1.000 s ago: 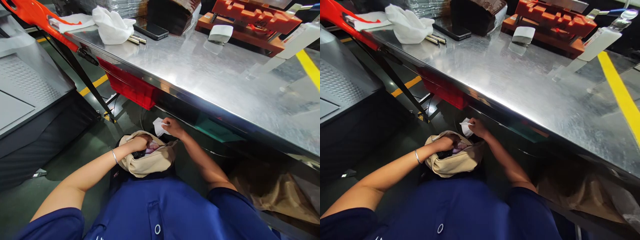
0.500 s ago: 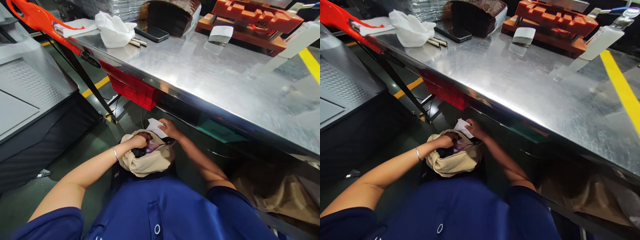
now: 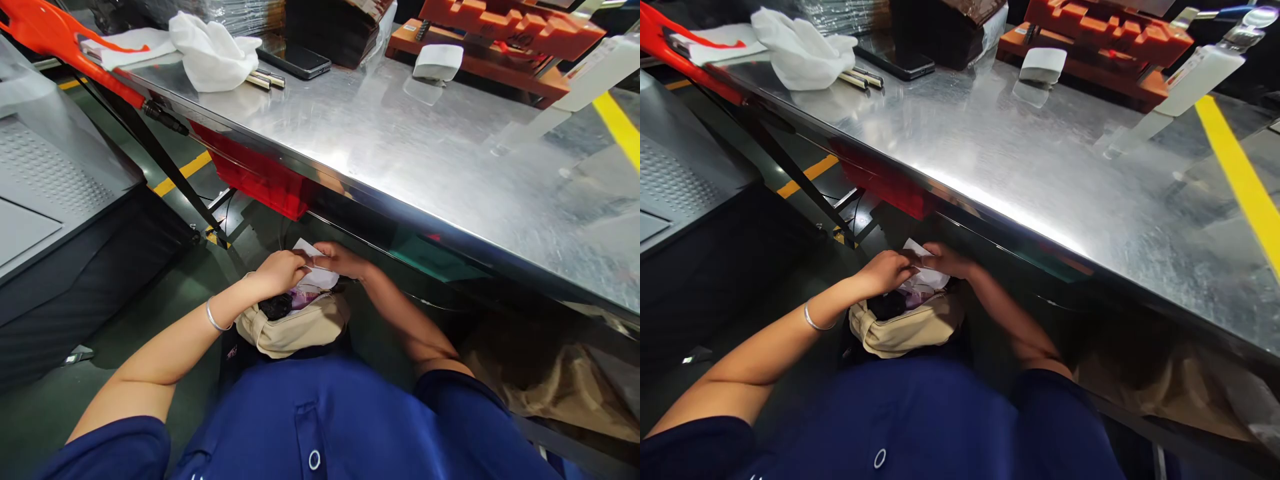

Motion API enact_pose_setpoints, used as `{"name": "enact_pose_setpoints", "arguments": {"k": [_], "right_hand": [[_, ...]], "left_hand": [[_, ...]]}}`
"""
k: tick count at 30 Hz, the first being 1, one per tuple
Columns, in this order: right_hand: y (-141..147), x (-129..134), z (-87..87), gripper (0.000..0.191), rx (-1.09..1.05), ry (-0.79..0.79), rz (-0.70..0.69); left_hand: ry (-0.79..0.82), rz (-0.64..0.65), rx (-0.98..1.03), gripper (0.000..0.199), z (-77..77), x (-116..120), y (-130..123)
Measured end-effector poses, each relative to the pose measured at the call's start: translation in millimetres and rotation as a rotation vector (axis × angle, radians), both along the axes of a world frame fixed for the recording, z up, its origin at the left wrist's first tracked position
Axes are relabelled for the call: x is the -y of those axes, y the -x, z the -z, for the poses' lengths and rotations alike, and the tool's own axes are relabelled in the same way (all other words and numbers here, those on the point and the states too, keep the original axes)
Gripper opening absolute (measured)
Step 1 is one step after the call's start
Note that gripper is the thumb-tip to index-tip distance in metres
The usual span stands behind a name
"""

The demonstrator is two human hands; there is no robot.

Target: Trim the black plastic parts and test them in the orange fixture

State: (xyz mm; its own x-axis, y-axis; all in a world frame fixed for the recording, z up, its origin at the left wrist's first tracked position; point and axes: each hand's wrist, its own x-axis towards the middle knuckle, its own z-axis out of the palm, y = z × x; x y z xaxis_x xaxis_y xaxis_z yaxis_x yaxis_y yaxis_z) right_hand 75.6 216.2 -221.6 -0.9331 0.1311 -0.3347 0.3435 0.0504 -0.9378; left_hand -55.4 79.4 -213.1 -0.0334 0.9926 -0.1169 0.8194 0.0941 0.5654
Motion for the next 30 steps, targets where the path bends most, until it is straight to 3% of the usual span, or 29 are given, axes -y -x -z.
{"name": "enact_pose_setpoints", "arguments": {"k": [3, 6, 9, 11, 12, 15, 19, 22, 25, 30], "right_hand": [[-4.6, 7.2, 2.8, 0.039, 0.000, -0.048, 0.007], [-9.2, 13.1, 5.1, 0.024, -0.017, -0.284, 0.098], [-14.2, 9.9, -3.8, 0.018, -0.049, -0.526, 0.164], [-17.3, 3.0, -16.0, 0.018, -0.102, -0.573, 0.125], [-18.4, -0.9, -22.3, 0.019, -0.132, -0.588, 0.121], [-19.1, -10.4, -34.2, 0.026, -0.185, -0.708, 0.204], [-16.5, -10.0, -26.4, 0.027, -0.201, -0.984, 0.306], [-15.8, 3.6, -14.0, 0.029, -0.164, -1.134, 0.244], [-15.8, 23.8, -2.6, 0.036, -0.140, -1.163, 0.105], [-14.2, 42.1, 14.2, 0.030, -0.263, -1.181, 0.054]], "left_hand": [[-0.056, -0.159, 0.138, 0.015, 11.6, 0.4, -2.2], [-0.163, -0.319, 0.415, 0.019, 16.8, 1.6, 2.4], [-0.327, -0.375, 0.646, 0.056, 15.1, -0.7, 15.7], [-0.301, -0.298, 0.699, 0.088, 14.0, -4.4, 24.2], [-0.229, -0.253, 0.721, 0.095, 14.4, -6.7, 26.7], [-0.009, -0.247, 0.829, 0.075, 22.5, -14.8, 25.7], [0.083, -0.503, 0.974, 0.039, 42.4, -25.1, 14.6], [0.175, -0.630, 1.199, 0.026, 50.6, -29.5, 9.2], [0.216, -0.674, 1.345, 0.024, 47.0, -31.2, 9.3], [0.050, -0.703, 1.522, 0.043, 35.9, -27.5, 13.8]]}}
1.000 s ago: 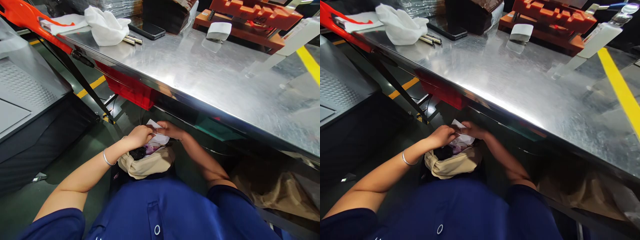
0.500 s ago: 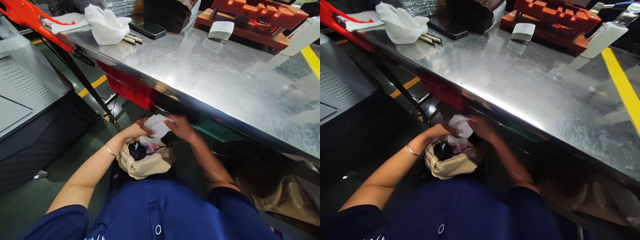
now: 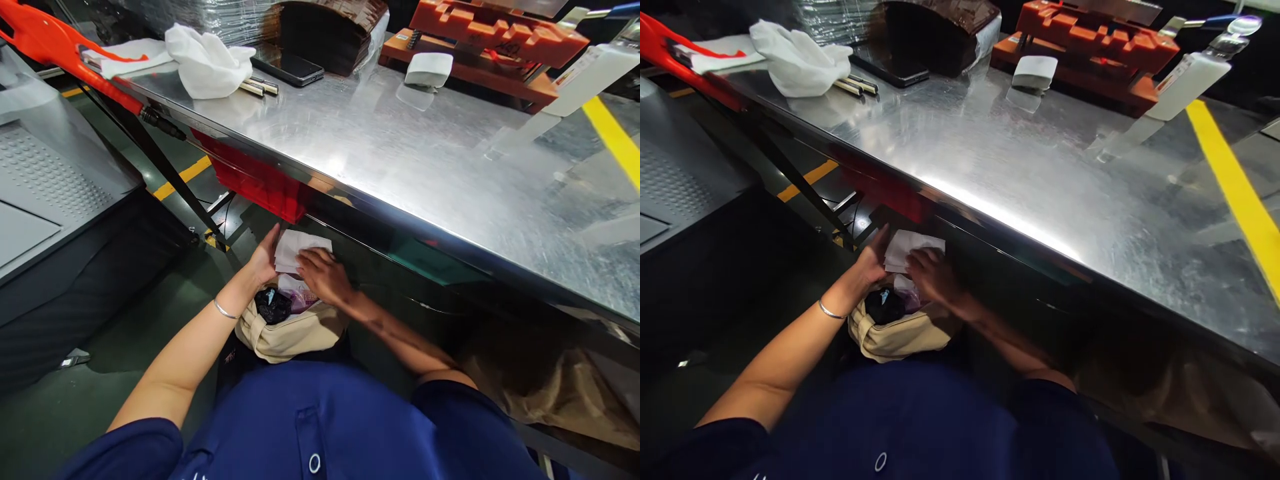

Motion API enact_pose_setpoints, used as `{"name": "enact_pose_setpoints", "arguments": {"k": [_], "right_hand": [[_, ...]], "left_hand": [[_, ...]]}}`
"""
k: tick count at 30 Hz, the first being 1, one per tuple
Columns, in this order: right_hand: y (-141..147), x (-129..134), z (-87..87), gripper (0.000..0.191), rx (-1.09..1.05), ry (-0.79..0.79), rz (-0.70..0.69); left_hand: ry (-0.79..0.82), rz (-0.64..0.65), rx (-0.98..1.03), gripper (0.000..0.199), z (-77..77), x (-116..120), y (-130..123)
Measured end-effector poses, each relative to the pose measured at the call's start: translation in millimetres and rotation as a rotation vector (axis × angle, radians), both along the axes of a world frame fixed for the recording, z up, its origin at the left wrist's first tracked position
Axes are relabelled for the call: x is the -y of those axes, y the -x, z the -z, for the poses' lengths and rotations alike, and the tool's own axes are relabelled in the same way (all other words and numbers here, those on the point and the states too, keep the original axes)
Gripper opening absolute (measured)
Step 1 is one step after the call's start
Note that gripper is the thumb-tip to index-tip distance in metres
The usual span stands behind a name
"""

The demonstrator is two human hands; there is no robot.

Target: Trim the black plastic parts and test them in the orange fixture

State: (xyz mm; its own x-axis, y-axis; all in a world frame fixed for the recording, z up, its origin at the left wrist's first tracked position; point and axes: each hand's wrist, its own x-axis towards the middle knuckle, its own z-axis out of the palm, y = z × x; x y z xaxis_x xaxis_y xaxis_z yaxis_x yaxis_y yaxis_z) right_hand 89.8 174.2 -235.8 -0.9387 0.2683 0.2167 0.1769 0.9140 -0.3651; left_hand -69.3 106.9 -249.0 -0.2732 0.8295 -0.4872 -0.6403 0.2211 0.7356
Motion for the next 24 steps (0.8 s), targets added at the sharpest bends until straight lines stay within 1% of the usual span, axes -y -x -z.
{"name": "enact_pose_setpoints", "arguments": {"k": [2, 3, 4, 6, 7, 8, 9, 10, 11, 13, 14, 15, 16, 18, 20, 22, 23, 24], "right_hand": [[0.4, -4.6, 0.5, 0.029, -0.022, 0.057, -0.084], [0.5, -9.3, -1.3, 0.029, -0.037, 0.104, -0.101], [0.6, -15.2, -4.2, 0.028, -0.059, 0.151, -0.086], [0.7, -29.0, -11.2, 0.030, -0.100, 0.246, 0.025], [0.7, -35.9, -14.3, 0.032, -0.085, 0.317, 0.076], [0.7, -42.3, -16.5, 0.033, -0.034, 0.419, 0.092], [0.7, -47.6, -17.5, 0.032, 0.037, 0.551, 0.080], [0.8, -51.4, -17.1, 0.032, 0.095, 0.694, 0.067], [1.1, -53.5, -15.6, 0.035, 0.123, 0.826, 0.073], [3.4, -51.5, -9.5, 0.042, 0.057, 1.017, 0.153], [5.6, -47.4, -5.3, 0.045, -0.013, 1.080, 0.211], [8.5, -41.4, -0.6, 0.047, -0.075, 1.133, 0.255], [11.8, -34.1, 4.2, 0.047, -0.124, 1.175, 0.279], [18.0, -18.9, 13.1, 0.045, -0.202, 1.194, 0.281], [20.5, -10.0, 19.5, 0.038, -0.238, 1.122, 0.210], [16.2, -13.4, 23.4, 0.034, -0.204, 1.023, 0.102], [11.1, -19.8, 25.0, 0.033, -0.169, 0.971, 0.077], [4.3, -28.4, 27.0, 0.033, -0.137, 0.914, 0.100]], "left_hand": [[0.011, 0.034, -0.088, 0.041, -0.3, 3.8, -1.8], [0.043, 0.055, -0.152, 0.039, -0.1, 6.0, -3.5], [0.078, 0.077, -0.220, 0.038, -0.4, 8.3, -5.2], [0.129, 0.137, -0.341, 0.035, -3.3, 13.2, -7.6], [0.138, 0.181, -0.386, 0.033, -6.0, 15.8, -7.5], [0.135, 0.233, -0.415, 0.032, -9.2, 18.5, -6.3], [0.116, 0.274, -0.419, 0.033, -12.5, 21.3, -4.2], [0.081, 0.285, -0.394, 0.034, -15.4, 24.3, -1.3], [0.032, 0.255, -0.340, 0.037, -17.5, 27.2, 2.0], [-0.096, 0.113, -0.177, 0.043, -18.7, 32.1, 7.4], [-0.149, 0.040, -0.092, 0.045, -18.0, 33.7, 8.6], [-0.177, -0.007, -0.022, 0.045, -16.6, 34.3, 8.3], [-0.175, -0.019, 0.028, 0.044, -15.1, 33.9, 6.6], [-0.109, -0.008, 0.074, 0.036, -12.3, 29.6, -0.3], [-0.039, -0.039, 0.083, 0.028, -10.5, 22.8, -7.7], [0.006, -0.139, 0.082, 0.022, -9.2, 17.6, -10.5], [0.031, -0.206, 0.081, 0.019, -8.6, 16.9, -9.3], [0.053, -0.266, 0.081, 0.015, -8.3, 17.8, -6.3]]}}
